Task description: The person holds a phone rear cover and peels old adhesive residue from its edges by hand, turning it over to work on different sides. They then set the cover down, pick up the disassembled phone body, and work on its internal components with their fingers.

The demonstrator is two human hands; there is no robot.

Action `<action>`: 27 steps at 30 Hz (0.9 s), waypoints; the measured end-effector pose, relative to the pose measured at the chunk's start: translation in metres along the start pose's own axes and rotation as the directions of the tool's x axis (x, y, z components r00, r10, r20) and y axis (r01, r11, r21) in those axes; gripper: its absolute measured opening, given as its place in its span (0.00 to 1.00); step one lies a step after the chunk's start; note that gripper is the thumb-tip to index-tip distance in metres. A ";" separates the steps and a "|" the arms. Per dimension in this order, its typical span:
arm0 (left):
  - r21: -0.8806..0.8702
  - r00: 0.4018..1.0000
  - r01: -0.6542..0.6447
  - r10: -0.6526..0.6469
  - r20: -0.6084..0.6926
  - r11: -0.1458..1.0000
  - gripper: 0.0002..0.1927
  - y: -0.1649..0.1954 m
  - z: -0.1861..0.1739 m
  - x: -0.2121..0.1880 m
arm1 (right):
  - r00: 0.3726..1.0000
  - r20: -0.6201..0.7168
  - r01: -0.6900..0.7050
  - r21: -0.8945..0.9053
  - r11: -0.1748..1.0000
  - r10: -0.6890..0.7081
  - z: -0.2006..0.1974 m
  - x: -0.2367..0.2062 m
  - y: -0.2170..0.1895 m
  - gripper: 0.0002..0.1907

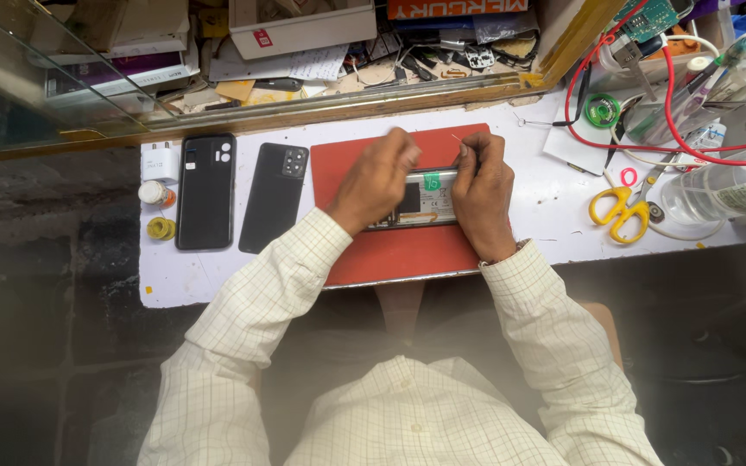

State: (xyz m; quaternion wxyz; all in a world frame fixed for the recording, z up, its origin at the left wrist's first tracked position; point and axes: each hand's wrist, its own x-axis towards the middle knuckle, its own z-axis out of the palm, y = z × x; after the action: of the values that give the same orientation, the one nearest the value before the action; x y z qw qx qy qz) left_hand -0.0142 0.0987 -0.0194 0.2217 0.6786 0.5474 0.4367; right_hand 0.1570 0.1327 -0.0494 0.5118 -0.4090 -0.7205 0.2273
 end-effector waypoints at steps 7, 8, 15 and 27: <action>-0.411 0.952 0.281 -0.306 0.005 0.867 0.14 -0.018 -0.030 -0.023 | 1.000 -0.011 0.004 0.028 1.000 -0.004 0.000 -0.002 0.007 0.03; -0.525 0.949 0.298 -0.305 0.075 0.797 0.18 -0.019 -0.032 -0.029 | 1.000 -0.007 0.003 0.027 1.000 -0.003 0.001 -0.003 0.008 0.03; -0.720 0.907 0.376 -0.392 0.157 0.583 0.14 -0.023 -0.005 -0.048 | 0.999 -0.013 0.037 0.062 0.997 -0.036 -0.002 0.000 0.011 0.03; -0.589 0.915 0.330 -0.403 0.008 0.737 0.11 -0.022 0.017 -0.063 | 0.988 -0.112 -0.106 0.011 0.994 0.107 0.001 -0.046 -0.019 0.02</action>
State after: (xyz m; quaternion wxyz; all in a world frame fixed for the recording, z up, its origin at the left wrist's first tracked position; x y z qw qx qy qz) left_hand -0.0134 0.0490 -0.0670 0.4657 0.4296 0.5234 0.5698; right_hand 0.1557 0.0846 -0.0613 0.5397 -0.4575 -0.6672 0.2329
